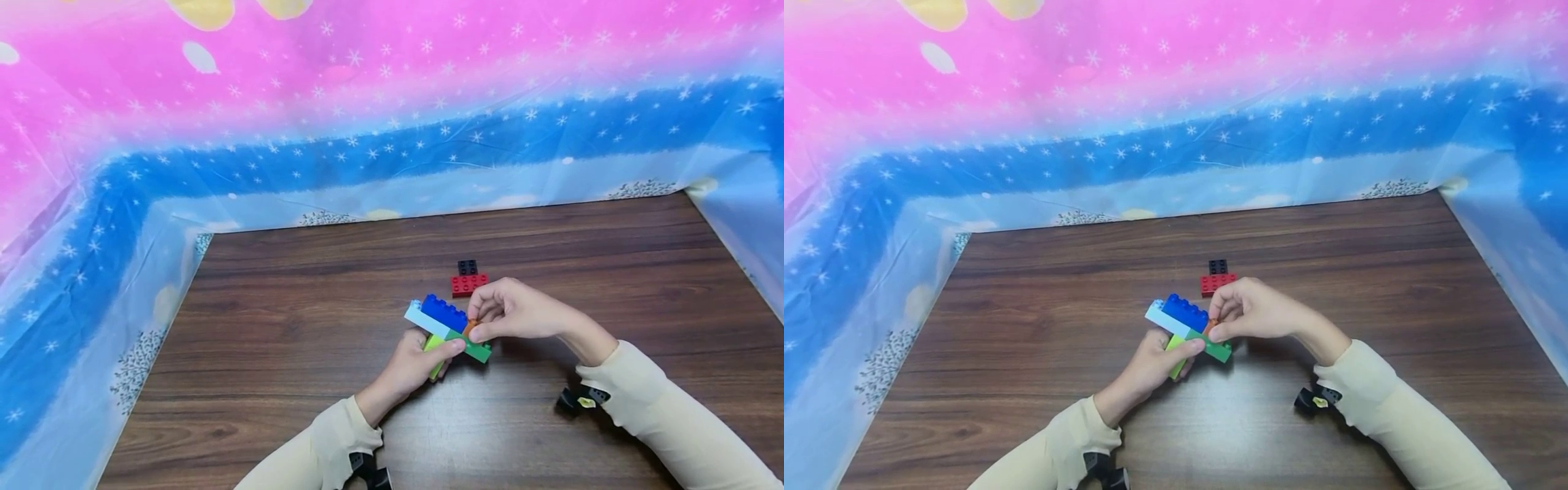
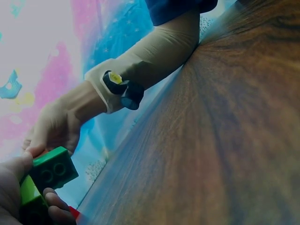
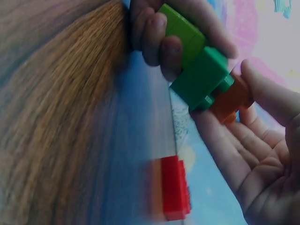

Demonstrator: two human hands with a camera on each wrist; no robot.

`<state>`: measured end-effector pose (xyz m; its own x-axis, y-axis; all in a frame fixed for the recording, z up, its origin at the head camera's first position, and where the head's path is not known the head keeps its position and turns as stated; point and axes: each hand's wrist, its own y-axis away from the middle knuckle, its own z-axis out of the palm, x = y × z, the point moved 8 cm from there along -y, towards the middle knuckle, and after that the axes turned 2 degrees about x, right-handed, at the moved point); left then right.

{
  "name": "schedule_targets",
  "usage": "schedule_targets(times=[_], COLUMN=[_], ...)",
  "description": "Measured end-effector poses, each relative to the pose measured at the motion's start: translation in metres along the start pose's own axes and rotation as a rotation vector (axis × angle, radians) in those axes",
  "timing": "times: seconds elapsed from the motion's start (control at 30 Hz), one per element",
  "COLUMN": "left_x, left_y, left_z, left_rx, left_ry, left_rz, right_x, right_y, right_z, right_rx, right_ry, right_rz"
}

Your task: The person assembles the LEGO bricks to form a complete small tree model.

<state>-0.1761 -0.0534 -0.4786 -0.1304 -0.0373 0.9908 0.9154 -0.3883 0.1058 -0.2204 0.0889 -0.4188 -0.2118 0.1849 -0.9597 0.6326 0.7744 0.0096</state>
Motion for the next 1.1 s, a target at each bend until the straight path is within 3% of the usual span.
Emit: schedule_targets(times=[0.3,0.43,0.5,0.6,0.7,0.83,1.1], left_x=[0.0,0.001,0.0,-0.001,-0.002,-0.003,-0.001], left_y=[-0.001,-0.001,-0.002,-0.002,-0.002,-0.002,-0.003], left_z=[-0.002,-0.001,-0.001,-0.002,-0.002,-0.003,-0.002], left_rx=[0.021,0.011,0.015,0.032,0.047,0.053,0.044], left_ry=[0.0,-0.004,-0.001,0.023,0.064,0.093,0.096], left_rz=[0.007,0.019,0.014,-0.003,-0.02,-0.023,-0.016], right_x=[-0.003,-0.009,-0.013,-0.016,-0.014,-0.005,0.003], right_y=[0.001,0.001,0.002,0.004,0.005,0.003,0.002], right_z=[-0.001,-0.007,-0.014,-0.028,-0.036,-0.032,-0.023], right_rx=[0.062,0.086,0.148,0.286,0.376,0.333,0.265], right_ry=[0.08,0.163,0.216,0.369,0.604,0.836,0.905], right_rz=[0.014,-0.044,-0.088,-0.136,-0.123,-0.054,0.011])
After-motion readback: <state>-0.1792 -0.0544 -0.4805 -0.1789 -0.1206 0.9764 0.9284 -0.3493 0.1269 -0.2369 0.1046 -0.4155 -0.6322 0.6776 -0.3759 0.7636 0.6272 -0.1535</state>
